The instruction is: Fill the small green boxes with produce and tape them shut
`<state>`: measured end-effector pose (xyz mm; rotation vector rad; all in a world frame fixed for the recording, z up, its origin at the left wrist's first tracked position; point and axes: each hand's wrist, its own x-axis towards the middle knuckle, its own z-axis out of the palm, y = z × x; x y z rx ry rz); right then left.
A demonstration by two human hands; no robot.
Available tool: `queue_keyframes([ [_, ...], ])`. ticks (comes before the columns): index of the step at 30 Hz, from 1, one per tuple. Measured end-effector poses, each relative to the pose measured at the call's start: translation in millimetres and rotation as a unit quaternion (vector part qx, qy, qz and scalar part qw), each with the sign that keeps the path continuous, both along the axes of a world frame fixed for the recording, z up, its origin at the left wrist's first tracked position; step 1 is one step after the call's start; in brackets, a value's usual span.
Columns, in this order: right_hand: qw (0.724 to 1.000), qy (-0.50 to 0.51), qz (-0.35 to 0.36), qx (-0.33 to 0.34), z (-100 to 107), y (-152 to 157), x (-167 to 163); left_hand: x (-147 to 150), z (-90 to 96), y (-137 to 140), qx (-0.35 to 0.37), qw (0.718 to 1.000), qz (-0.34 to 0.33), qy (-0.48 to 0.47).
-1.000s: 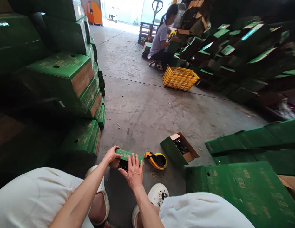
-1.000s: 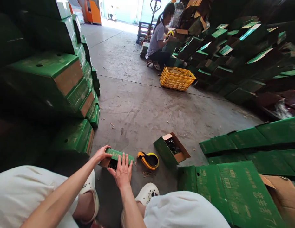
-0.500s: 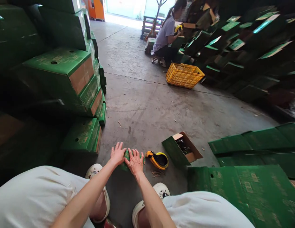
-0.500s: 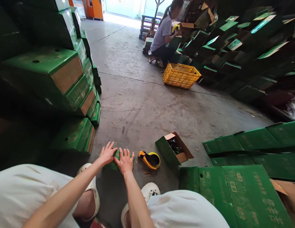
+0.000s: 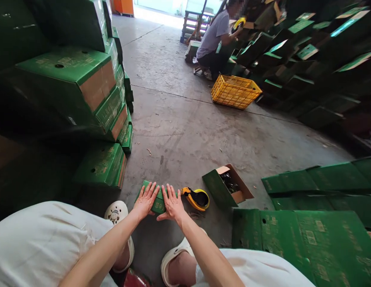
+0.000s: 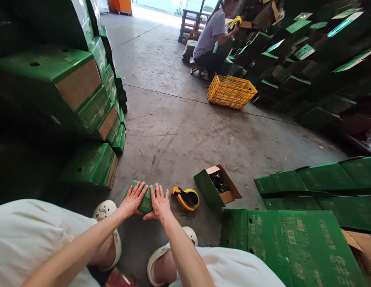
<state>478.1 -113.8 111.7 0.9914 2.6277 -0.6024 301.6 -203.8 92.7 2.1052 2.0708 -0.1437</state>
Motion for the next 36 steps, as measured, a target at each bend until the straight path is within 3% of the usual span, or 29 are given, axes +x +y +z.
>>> queue_keyframes([
  [5, 0.996, 0.041, -0.011, 0.078, -10, -18, -2, 0, 2.2, 0, 0.005, 1.0, -0.004, 0.014],
  [17, 0.992, 0.07, 0.035, 0.1, -17, -4, 6, -4, -12.0, 7, 0.0, 1.0, -0.017, 0.003],
  [21, 0.994, 0.05, 0.058, 0.073, 0, 16, 10, 3, -10.7, 15, 0.008, 1.0, -0.019, -0.023],
  [28, 0.993, 0.011, 0.108, 0.052, 23, 49, 46, 47, -12.8, 29, 0.061, 0.996, -0.031, -0.063],
  [32, 0.99, 0.017, 0.135, -0.031, 31, 97, 66, 49, -14.2, 30, 0.048, 0.996, -0.048, -0.063],
  [36, 0.995, -0.072, 0.039, -0.054, 31, 141, 115, 44, -13.9, 27, 0.048, 0.995, -0.061, -0.062],
])
